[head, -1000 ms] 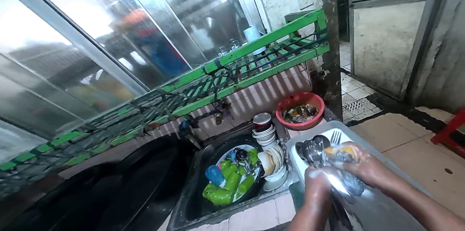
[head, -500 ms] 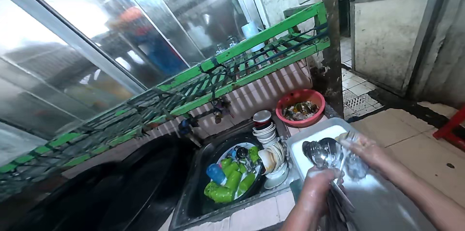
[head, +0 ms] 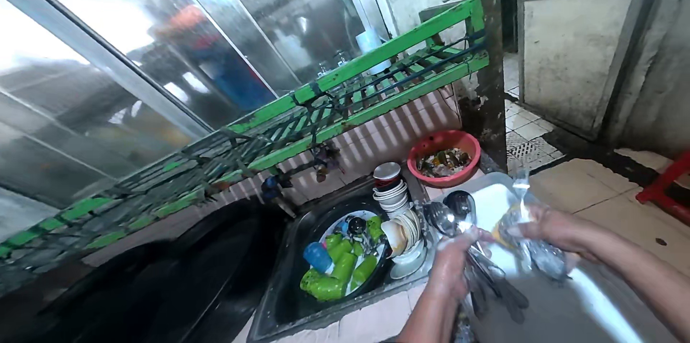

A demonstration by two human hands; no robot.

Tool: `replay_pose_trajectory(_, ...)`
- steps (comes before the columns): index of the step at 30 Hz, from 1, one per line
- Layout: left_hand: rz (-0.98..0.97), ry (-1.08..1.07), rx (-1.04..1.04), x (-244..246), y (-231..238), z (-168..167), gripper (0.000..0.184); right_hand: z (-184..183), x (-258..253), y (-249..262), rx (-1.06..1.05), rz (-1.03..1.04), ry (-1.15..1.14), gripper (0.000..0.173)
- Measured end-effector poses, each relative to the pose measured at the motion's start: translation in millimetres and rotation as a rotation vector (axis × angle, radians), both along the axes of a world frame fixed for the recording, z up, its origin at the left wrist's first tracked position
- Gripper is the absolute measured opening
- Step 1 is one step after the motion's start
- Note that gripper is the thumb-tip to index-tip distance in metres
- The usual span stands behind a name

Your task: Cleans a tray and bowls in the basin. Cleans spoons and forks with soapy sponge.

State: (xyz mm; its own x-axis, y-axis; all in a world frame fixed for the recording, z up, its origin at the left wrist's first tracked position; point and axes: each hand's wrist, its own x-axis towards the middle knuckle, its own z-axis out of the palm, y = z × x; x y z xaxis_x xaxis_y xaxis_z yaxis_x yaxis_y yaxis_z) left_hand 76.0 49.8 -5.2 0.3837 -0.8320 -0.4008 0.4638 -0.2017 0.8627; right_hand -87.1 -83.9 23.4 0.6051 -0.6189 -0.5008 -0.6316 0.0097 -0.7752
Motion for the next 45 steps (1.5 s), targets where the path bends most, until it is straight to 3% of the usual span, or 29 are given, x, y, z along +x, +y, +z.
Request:
replay_pose_trajectory(3, -0.111, 0.053, -0.002, -0.6, 0.4, 6.1, 0.023, -3.9, 6.9, 5.3, -0.006, 0.405, 0.155, 0.056)
replay_pose_trajectory(5, -0.228, 0.012, 0.003, -4.3, -0.4, 6.8, 0.022, -4.3, 18.5, 14.7, -0.039, 0.533, 0.251, 0.06)
replay_pose_trajectory(8, -0.296, -0.058, 0.001, -5.4, -8.6, 12.5, 0.016, 3.0, 26.9, 31.7, -0.097, 0.637, 0.397, 0.047)
replay_pose_trajectory(13, -0.115, 0.116, -0.032, 8.0, -25.0, 26.9, 0.01, -27.7, 17.8, 41.2, 0.055, 0.673, 0.212, 0.048)
replay_pose_trajectory(15, -0.004, 0.179, -0.05, 19.8, -26.3, 29.3, 0.013, -29.6, 4.5, 48.4, 0.072, 0.704, 0.145, 0.037)
replay_pose_trajectory(17, 0.06, 0.179, -0.015, 27.2, -24.1, 35.1, 0.017, -29.1, -10.3, 43.7, -0.004, 0.61, 0.161, 0.041)
replay_pose_trajectory(19, 0.08, 0.153, 0.032, 25.6, -21.3, 36.9, 0.021, -18.5, -23.6, 28.2, -0.098, 0.318, 0.136, 0.054)
replay_pose_trajectory(21, 0.077, 0.126, 0.057, 15.3, -18.3, 32.5, 0.02, 5.8, -26.3, 21.0, -0.105, -0.036, -0.072, 0.052)
replay_pose_trajectory(23, 0.091, 0.063, 0.093, 1.8, -18.7, 25.7, 0.018, 29.5, -21.6, 23.5, -0.038, -0.238, -0.33, 0.045)
replay_pose_trajectory(25, 0.053, -0.027, 0.123, -9.4, -16.9, 21.9, 0.015, 33.2, -13.3, 26.6, -0.03, -0.265, -0.431, 0.05)
replay_pose_trajectory(28, 0.013, -0.163, 0.138, -24.4, -12.1, 21.7, 0.006, 20.4, 3.0, 30.0, -0.093, -0.257, -0.333, 0.055)
replay_pose_trajectory(33, -0.047, -0.077, 0.101, -25.7, -9.5, 20.2, 0.01, 4.1, 7.2, 29.0, -0.129, -0.561, -0.517, 0.05)
replay_pose_trajectory(35, -0.021, -0.099, 0.069, -25.6, -9.7, 18.7, 0.008, -5.2, 5.3, 34.3, -0.103, -0.484, -0.531, 0.056)
replay_pose_trajectory(39, -0.006, -0.211, 0.114, -31.7, -7.6, 17.1, 0.003, -7.2, 2.4, 34.0, -0.241, -0.234, -0.27, 0.064)
replay_pose_trajectory(42, 0.005, -0.089, 0.147, -41.0, -6.4, 14.3, 0.004, -5.1, 3.6, 18.3, -0.471, -0.307, -0.166, 0.056)
replay_pose_trajectory(45, 0.044, -0.053, 0.136, -43.4, -10.4, 15.4, 0.004, -15.6, 5.9, 26.6, -0.59, -0.329, -0.279, 0.054)
